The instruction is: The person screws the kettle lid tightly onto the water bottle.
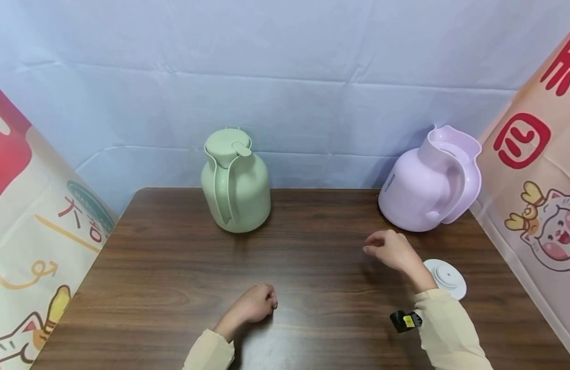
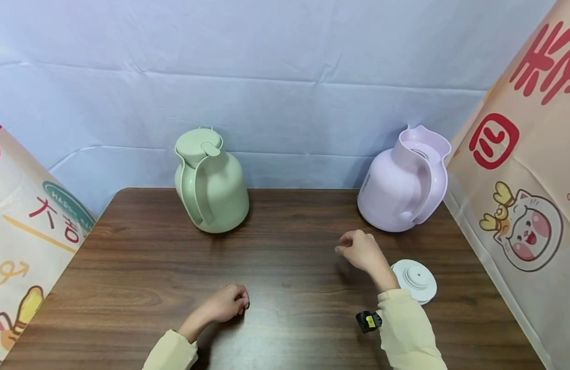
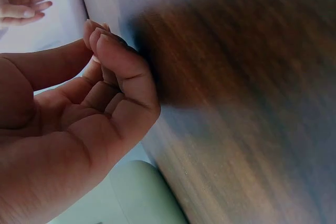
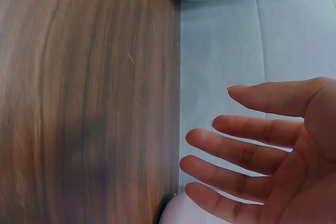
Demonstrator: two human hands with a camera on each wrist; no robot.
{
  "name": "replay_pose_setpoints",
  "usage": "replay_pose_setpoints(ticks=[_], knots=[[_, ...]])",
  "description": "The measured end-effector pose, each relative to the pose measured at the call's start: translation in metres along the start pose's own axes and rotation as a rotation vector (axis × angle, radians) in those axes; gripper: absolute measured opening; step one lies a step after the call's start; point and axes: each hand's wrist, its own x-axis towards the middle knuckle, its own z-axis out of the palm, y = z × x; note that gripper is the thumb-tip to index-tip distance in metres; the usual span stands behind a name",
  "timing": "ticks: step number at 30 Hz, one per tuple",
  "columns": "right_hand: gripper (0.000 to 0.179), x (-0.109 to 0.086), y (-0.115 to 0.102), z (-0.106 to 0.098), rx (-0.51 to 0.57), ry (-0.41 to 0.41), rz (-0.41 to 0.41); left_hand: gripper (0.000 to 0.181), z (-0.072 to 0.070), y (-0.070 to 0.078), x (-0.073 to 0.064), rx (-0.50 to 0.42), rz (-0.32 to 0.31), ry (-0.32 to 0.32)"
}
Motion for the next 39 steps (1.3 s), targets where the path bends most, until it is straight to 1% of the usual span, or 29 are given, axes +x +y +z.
replay_pose_setpoints(ticks=[5, 10, 13, 19, 21, 26, 29, 33, 39], knots=[[0.024, -0.004, 0.008, -0.01, -0.002, 0.018, 0.002, 0.018, 0.0, 0.0, 0.0, -0.007, -0.018, -0.007], [0.024, -0.009, 0.017, -0.02, -0.03, 0.055, -0.006, 0.018, 0.0, 0.0, 0.0, -0.002, -0.013, -0.014], [0.024, -0.011, 0.023, -0.025, -0.052, 0.072, 0.006, 0.018, -0.001, 0.0, 0.001, 0.001, -0.009, -0.021], [0.023, -0.015, 0.035, -0.035, -0.072, 0.092, 0.03, 0.019, -0.002, 0.0, 0.003, -0.047, -0.041, -0.046], [0.023, -0.016, 0.038, -0.038, -0.077, 0.097, 0.03, 0.019, -0.001, 0.0, 0.003, -0.046, -0.053, -0.05], [0.023, -0.019, 0.044, -0.046, -0.091, 0.111, 0.033, 0.019, -0.001, 0.0, 0.003, -0.009, -0.041, -0.042], [0.023, -0.02, 0.047, -0.052, -0.107, 0.12, 0.031, 0.02, -0.001, 0.0, 0.003, -0.001, -0.032, -0.038], [0.024, -0.021, 0.051, -0.06, -0.141, 0.128, 0.024, 0.019, -0.001, 0.001, 0.003, -0.001, -0.024, -0.034], [0.023, -0.022, 0.058, -0.071, -0.177, 0.104, 0.046, 0.019, -0.001, 0.001, 0.003, -0.015, -0.027, -0.035]])
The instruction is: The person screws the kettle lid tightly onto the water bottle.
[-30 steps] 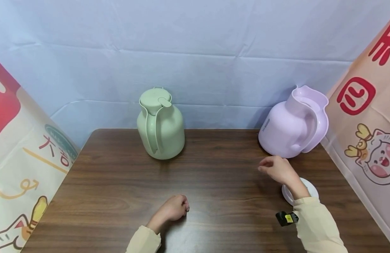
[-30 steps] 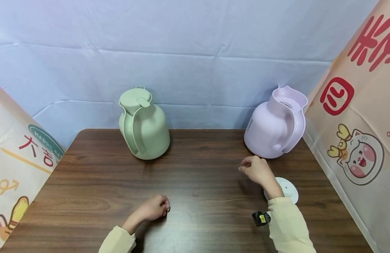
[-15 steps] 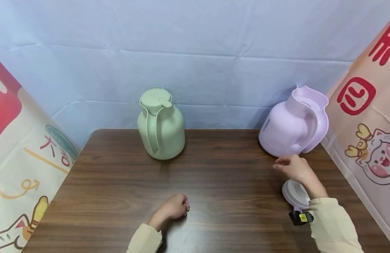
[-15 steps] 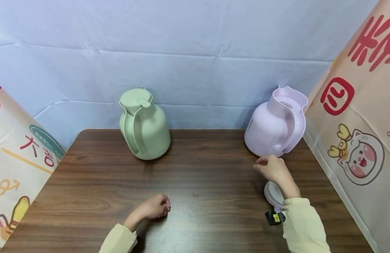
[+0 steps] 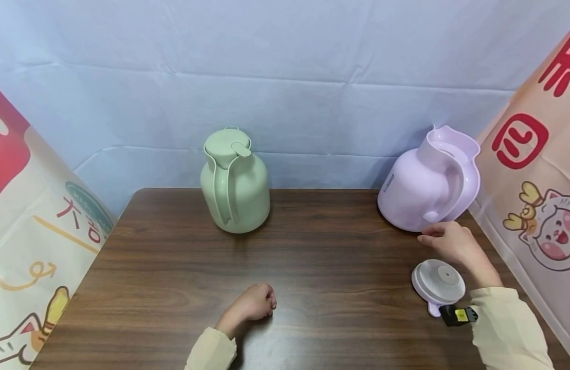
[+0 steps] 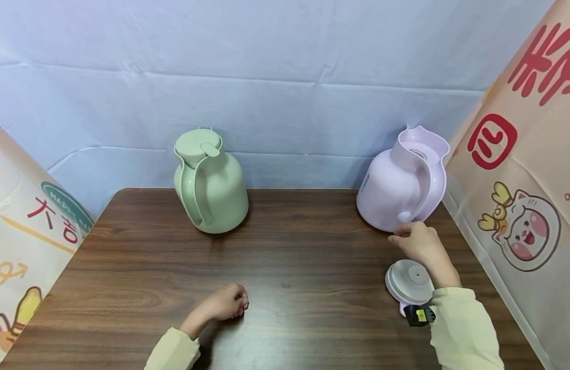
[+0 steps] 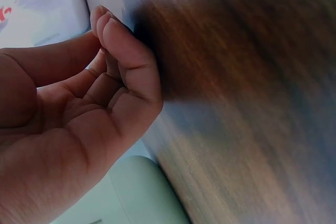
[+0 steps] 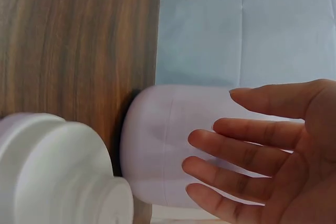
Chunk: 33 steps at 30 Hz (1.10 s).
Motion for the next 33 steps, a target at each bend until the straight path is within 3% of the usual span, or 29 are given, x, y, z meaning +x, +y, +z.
replay_pose_setpoints(ticks=[18, 33], knots=[[0.029, -0.002, 0.027, -0.024, 0.001, 0.045, 0.034, 0.019, 0.0, 0.001, 0.0, -0.004, -0.003, -0.005], [0.039, 0.002, 0.036, -0.039, 0.046, -0.014, 0.103, 0.02, 0.0, 0.001, -0.002, -0.039, -0.02, -0.006]])
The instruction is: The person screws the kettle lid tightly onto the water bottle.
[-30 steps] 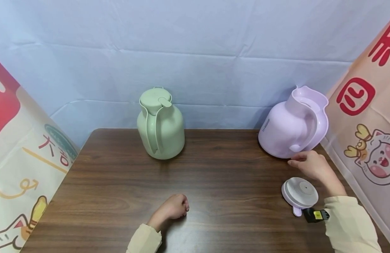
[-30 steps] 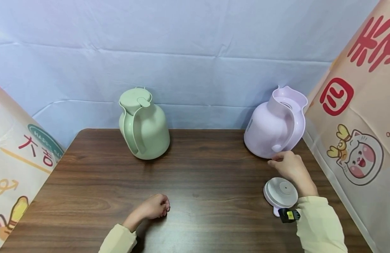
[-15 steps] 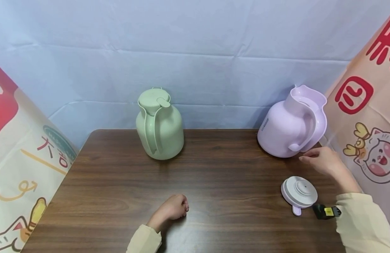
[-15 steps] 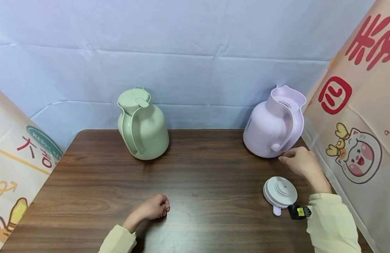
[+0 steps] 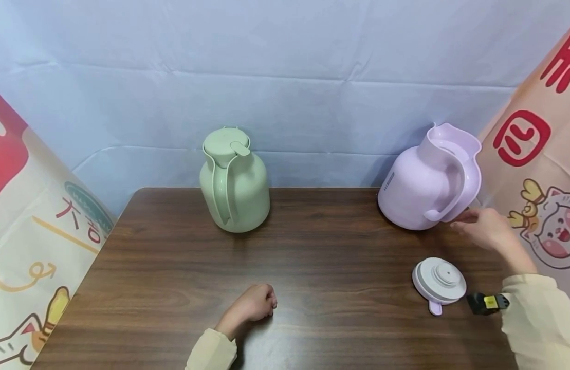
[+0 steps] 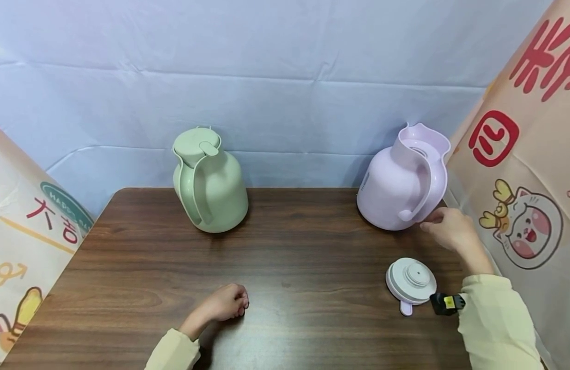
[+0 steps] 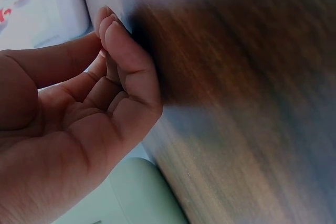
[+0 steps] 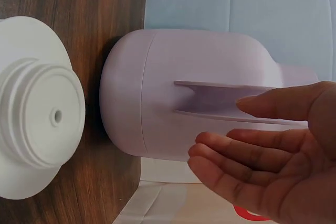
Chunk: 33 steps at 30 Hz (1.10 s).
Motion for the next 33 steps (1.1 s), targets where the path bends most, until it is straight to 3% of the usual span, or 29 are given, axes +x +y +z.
replay_pose_setpoints(ticks=[8, 19, 33], knots=[[0.04, 0.007, 0.003, -0.005, 0.026, 0.017, -0.014, 0.019, 0.003, -0.001, 0.0, 0.029, 0.02, 0.027], [0.034, 0.01, 0.004, -0.005, 0.06, 0.068, -0.014, 0.016, 0.004, 0.001, -0.002, 0.06, -0.004, 0.066], [0.03, 0.013, 0.006, -0.001, 0.128, 0.07, -0.05, 0.011, -0.003, 0.005, -0.003, 0.062, 0.008, 0.056]])
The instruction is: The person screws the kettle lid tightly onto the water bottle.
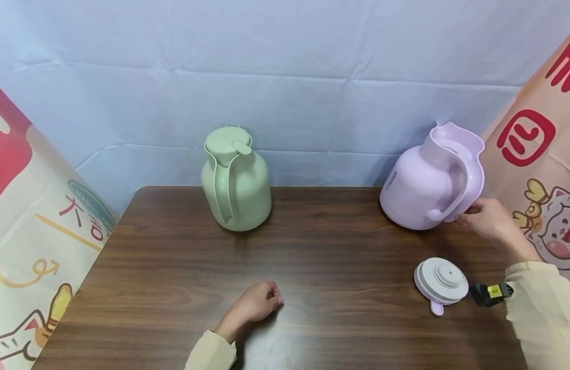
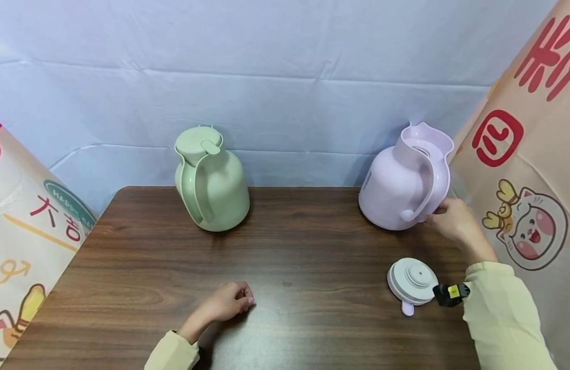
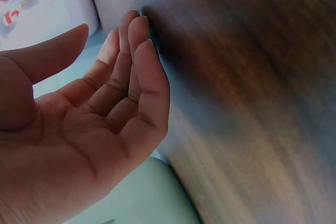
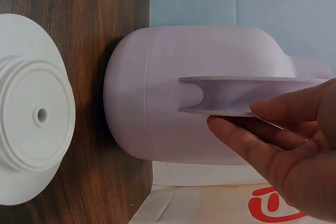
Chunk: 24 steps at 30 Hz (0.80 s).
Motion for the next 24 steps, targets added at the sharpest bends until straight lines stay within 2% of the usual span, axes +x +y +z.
replay_pose_setpoints(ticks=[9, 24], knots=[[0.03, -0.001, -0.002, 0.003, 0.013, 0.006, -0.024, 0.01, -0.002, 0.005, 0.0, 0.0, 0.002, 0.022], [0.023, 0.0, -0.011, 0.007, 0.005, 0.046, -0.06, 0.009, -0.005, 0.008, 0.002, -0.005, 0.045, 0.05]])
